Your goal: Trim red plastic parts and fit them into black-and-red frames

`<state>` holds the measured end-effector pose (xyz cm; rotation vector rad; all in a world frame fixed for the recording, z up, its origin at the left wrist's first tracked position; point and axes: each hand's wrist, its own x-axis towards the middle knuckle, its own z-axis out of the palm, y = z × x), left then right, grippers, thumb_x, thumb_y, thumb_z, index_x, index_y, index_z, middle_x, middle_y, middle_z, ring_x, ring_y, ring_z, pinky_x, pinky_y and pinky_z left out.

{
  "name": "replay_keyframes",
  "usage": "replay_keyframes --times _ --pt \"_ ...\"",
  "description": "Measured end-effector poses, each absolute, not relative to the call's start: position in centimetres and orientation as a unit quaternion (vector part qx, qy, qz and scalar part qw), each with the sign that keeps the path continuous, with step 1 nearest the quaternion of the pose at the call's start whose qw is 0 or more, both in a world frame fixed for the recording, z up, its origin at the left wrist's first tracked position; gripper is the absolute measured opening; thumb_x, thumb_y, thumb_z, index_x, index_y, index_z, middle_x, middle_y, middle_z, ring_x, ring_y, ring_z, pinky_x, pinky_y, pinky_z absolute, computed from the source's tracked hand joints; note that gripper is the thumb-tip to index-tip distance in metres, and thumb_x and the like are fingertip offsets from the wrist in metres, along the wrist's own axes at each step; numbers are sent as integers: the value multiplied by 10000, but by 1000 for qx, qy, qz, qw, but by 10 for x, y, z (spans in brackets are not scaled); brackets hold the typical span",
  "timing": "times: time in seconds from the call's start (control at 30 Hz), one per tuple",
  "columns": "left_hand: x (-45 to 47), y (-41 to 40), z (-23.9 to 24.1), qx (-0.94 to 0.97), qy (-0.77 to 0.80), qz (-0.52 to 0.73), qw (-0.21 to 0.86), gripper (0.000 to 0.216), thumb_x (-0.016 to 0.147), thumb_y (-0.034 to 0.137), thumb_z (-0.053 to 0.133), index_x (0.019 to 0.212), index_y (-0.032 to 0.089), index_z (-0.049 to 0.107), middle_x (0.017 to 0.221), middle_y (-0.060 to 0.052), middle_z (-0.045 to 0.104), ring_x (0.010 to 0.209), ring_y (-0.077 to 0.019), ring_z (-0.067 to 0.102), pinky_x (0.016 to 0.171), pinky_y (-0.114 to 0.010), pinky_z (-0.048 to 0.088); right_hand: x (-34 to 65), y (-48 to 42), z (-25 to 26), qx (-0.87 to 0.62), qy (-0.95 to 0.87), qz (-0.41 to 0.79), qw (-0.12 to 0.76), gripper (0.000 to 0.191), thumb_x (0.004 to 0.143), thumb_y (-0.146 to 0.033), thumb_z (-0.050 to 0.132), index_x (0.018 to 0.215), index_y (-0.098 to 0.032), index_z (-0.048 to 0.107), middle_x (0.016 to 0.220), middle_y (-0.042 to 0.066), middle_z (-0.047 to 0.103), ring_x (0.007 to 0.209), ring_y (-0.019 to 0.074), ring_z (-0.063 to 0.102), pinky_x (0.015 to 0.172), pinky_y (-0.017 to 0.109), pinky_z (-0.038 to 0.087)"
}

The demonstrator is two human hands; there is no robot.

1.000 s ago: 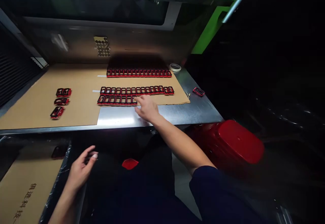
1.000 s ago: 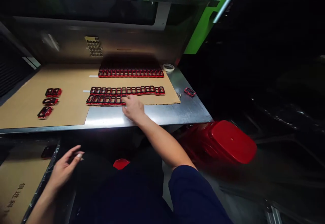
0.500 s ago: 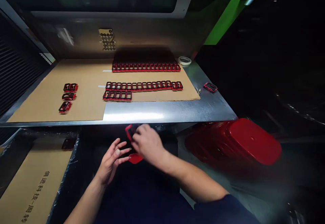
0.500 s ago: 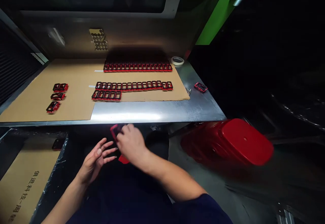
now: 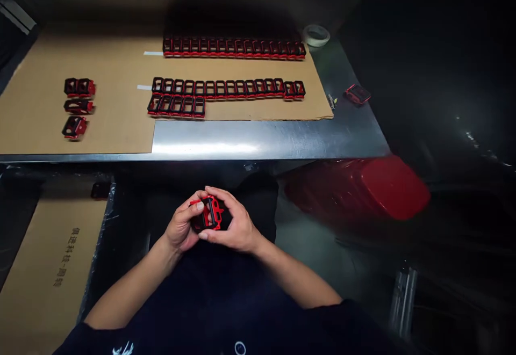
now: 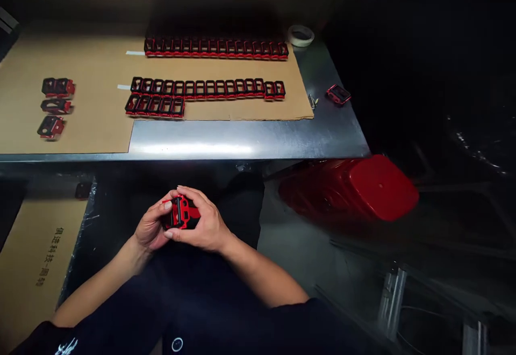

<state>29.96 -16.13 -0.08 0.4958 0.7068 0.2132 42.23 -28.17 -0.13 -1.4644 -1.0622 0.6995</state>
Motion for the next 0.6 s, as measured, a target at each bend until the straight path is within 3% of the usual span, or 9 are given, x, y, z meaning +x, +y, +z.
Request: replay_keyframes --times 0.17,0.27,0.43,0.53,0.6 --pt "295 -164 -3 248 315 109 910 379 696 341 833 997 189 662 849 -3 688 694 -130 676 636 -222 578 417 -275 -3 -573 -468 339 581 944 629 -462 920 1444 -235 500 1503 143 512 1398 302 494 1186 453 381" --pt "292 -163 -2 253 313 104 909 410 675 361 861 1001 179 692 791 1 681 618 -103 640 566 -186 542 418 -277 2 -564 -452 342 601 815 681 -370 886 1405 -236 535 1480 134 535 1385 298 509 1167 457 407" --pt "282 -161 8 362 314 90 873 453 773 458 799 1123 186 708 802 -39 718 585 -126 643 537 -213 532 425 -282 17 -599 -489 312 552 759 717 -270 817 1418 -272 526 1422 88 592 1396 301 492 1173 485 394" --pt "273 -159 16 422 282 63 859 509 797 477 771 1218 210 670 894 -72 736 552 -137 638 507 -236 524 428 -286 19 -610 -520 266 536 743 742 -234 783 1432 -281 510 1394 78 616 1395 307 488 1162 506 401" --pt "268 -158 19 457 265 48 847 546 775 402 805 1268 239 637 987 -80 738 609 -154 671 553 -245 544 429 -287 17 -606 -535 253 533 747 753 -230 773 1444 -286 496 1406 75 612 1398 309 483 1156 515 408"
